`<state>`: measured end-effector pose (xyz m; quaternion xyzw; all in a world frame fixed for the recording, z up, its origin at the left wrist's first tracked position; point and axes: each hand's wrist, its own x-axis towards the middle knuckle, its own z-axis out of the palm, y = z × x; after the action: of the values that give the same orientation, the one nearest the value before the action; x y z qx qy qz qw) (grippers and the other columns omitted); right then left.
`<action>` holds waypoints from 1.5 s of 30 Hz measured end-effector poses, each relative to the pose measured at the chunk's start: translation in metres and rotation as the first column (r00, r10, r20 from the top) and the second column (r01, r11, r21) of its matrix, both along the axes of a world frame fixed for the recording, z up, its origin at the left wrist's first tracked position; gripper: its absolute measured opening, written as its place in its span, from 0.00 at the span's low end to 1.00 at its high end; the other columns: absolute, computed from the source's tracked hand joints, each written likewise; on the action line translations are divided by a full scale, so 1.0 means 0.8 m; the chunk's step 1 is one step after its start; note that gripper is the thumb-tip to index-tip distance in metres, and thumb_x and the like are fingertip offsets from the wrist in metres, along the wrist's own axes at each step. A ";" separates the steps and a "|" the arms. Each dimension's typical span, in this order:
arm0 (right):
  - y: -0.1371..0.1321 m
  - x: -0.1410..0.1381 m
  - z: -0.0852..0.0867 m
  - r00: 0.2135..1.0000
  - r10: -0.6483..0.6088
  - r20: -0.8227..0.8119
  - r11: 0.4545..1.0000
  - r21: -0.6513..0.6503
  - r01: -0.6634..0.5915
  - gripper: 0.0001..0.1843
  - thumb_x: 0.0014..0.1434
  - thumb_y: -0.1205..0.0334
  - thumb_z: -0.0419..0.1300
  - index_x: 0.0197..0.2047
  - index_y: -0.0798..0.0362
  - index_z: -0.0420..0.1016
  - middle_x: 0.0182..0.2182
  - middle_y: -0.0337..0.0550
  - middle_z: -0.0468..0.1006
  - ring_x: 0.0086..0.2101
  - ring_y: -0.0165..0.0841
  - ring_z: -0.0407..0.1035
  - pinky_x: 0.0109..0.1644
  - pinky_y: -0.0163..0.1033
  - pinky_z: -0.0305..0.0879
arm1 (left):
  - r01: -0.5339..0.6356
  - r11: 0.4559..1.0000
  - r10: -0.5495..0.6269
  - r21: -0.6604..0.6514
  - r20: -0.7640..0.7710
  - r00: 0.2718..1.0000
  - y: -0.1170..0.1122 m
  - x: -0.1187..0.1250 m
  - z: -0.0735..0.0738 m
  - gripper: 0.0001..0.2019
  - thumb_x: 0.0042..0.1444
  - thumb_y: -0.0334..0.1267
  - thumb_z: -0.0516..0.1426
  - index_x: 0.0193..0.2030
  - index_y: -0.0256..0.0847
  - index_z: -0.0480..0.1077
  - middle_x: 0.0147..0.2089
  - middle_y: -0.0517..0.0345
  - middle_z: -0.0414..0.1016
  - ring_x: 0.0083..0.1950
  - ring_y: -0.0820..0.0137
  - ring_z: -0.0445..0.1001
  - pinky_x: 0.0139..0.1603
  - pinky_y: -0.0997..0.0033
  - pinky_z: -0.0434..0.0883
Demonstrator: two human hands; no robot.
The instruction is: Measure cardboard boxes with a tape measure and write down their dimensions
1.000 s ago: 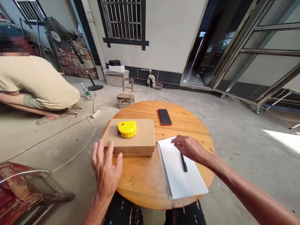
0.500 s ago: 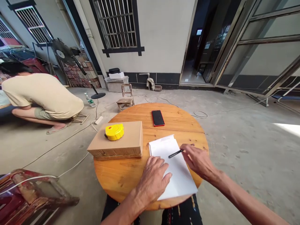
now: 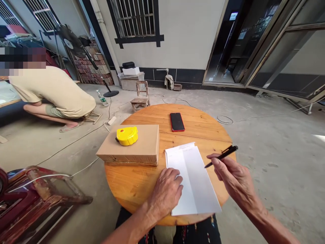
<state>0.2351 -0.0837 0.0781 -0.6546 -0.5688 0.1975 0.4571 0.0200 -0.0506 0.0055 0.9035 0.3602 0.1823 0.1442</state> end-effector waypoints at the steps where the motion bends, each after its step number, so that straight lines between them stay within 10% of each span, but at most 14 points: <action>1: 0.006 -0.007 -0.002 0.997 -0.001 -0.072 1.000 -0.025 -0.001 0.17 0.64 0.46 0.57 0.37 0.50 0.77 0.19 0.37 0.71 0.21 0.32 0.65 0.26 0.37 0.62 | -0.004 1.000 0.004 0.000 0.000 1.000 0.002 0.001 0.000 0.05 0.58 0.27 0.56 0.37 0.40 0.72 0.44 0.52 0.74 0.49 0.60 0.70 0.53 0.56 0.70; 16: 0.110 -0.080 -0.063 0.856 0.138 -0.498 0.973 -0.094 -0.211 0.14 0.64 0.49 0.57 0.38 0.52 0.71 0.23 0.35 0.71 0.24 0.29 0.65 0.28 0.35 0.63 | -0.091 0.989 0.087 -0.116 -0.046 0.995 0.019 0.001 -0.010 0.24 0.55 0.31 0.59 0.60 0.32 0.65 0.65 0.39 0.63 0.59 0.51 0.67 0.59 0.48 0.70; 22: 0.110 -0.071 -0.083 0.880 0.067 -0.469 0.956 -0.224 -0.192 0.13 0.65 0.51 0.58 0.34 0.51 0.71 0.18 0.32 0.68 0.21 0.26 0.61 0.27 0.33 0.59 | -0.097 0.995 0.098 0.014 -0.077 0.992 0.026 0.004 -0.015 0.19 0.59 0.36 0.57 0.56 0.31 0.68 0.60 0.37 0.69 0.54 0.51 0.71 0.54 0.49 0.73; 45: 0.102 -0.065 -0.111 0.979 0.165 -0.123 0.981 -0.080 -0.176 0.07 0.65 0.60 0.57 0.38 0.49 0.76 0.21 0.33 0.72 0.20 0.26 0.64 0.25 0.32 0.62 | -0.244 0.968 0.241 0.052 0.064 0.968 0.021 0.010 -0.028 0.16 0.59 0.33 0.56 0.54 0.33 0.71 0.62 0.42 0.71 0.53 0.53 0.74 0.49 0.54 0.76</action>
<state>0.1829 -0.0025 -0.0105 -0.6108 -0.5860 0.2990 0.4406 0.0281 -0.0340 -0.0171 0.8510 0.4581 0.2348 0.1041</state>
